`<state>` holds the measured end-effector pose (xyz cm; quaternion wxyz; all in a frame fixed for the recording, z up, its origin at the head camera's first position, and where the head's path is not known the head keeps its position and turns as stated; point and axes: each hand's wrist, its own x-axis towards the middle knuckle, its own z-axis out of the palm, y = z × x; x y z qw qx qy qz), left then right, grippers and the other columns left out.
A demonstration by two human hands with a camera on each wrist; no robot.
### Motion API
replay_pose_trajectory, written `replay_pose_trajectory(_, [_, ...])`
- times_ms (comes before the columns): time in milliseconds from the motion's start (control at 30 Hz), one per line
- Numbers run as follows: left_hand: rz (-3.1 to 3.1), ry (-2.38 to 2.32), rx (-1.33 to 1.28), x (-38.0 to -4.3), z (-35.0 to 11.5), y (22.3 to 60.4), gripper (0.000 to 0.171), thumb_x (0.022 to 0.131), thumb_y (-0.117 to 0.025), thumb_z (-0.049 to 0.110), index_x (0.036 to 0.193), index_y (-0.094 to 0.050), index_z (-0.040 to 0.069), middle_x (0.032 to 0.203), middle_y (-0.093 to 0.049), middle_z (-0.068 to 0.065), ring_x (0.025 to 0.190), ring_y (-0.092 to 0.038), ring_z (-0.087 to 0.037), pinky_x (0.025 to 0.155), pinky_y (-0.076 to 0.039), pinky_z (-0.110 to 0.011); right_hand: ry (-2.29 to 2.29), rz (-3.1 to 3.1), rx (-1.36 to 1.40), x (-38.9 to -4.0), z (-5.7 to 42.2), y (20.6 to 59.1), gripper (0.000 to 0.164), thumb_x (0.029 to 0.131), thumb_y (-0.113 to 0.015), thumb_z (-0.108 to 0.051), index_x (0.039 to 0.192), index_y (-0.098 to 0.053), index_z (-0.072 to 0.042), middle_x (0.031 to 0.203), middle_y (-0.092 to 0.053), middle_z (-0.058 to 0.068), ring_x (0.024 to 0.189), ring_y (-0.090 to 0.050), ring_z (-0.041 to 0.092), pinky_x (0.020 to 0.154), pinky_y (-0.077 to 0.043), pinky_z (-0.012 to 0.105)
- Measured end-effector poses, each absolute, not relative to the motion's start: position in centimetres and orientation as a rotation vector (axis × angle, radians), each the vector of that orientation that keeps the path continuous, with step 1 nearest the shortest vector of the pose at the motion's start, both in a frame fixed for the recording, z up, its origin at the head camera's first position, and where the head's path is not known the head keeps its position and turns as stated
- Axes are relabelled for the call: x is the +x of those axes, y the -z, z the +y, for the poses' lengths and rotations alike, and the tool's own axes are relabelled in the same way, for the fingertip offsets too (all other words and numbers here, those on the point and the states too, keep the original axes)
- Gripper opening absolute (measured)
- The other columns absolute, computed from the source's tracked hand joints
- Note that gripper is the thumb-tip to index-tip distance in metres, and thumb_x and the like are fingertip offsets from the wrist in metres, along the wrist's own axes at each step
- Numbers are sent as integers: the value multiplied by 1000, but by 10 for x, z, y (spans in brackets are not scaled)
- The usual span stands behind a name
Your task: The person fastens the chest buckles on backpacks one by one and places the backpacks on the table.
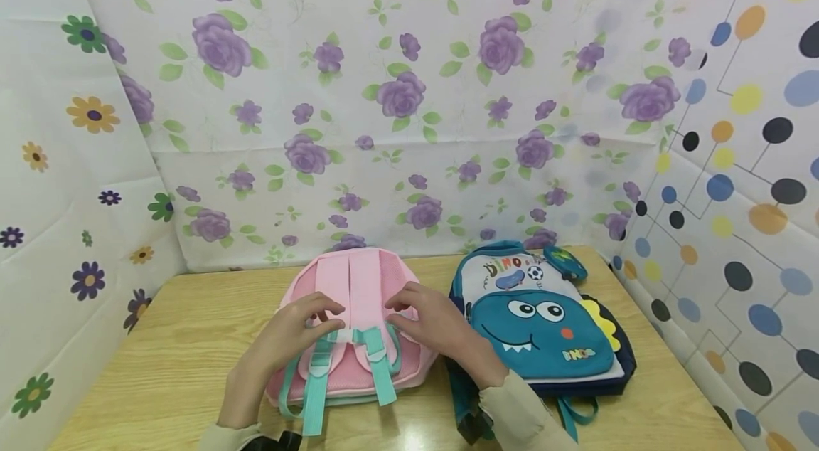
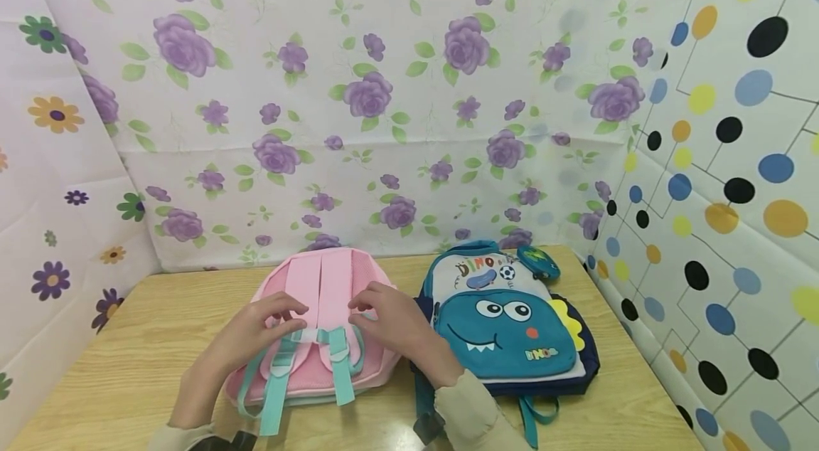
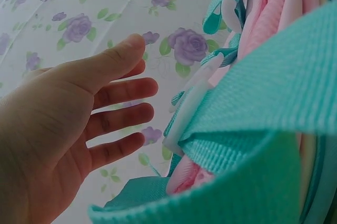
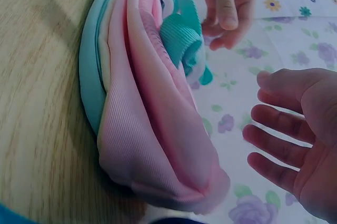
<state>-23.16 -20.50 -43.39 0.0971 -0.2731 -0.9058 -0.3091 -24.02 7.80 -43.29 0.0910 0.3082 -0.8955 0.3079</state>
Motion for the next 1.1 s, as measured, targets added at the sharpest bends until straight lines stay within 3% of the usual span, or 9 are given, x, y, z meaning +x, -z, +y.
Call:
replay_pose_trajectory(567, [-2698, 914, -814, -232, -205, 434, 27, 92, -69, 36, 111, -72, 18, 103, -70, 8, 86, -57, 2, 80, -54, -36, -930, -2648, 777, -235, 126, 435, 18, 93, -71, -26, 109, -73, -18, 96, -64, -8, 91, -67, 16, 77, -56, 30])
replay_pose_trajectory(867, [-2703, 911, -815, -233, -204, 435, 25, 92, -70, 34, 110, -73, 18, 101, -68, 15, 85, -58, 2, 82, -55, -36, -958, -2633, 725, -233, 155, 432, 19, 92, -72, -24, 110, -73, -20, 93, -63, -12, 87, -63, 7, 75, -54, 29])
replay_pose_trajectory(1100, [-2696, 915, -798, -232, -206, 437, 23, 93, -70, 33, 110, -73, 18, 100, -68, 16, 84, -58, 3, 82, -54, -34, -966, -2670, 654, -230, 178, 432, 22, 93, -71, -26, 114, -72, -19, 97, -65, -11, 93, -66, 13, 82, -56, 39])
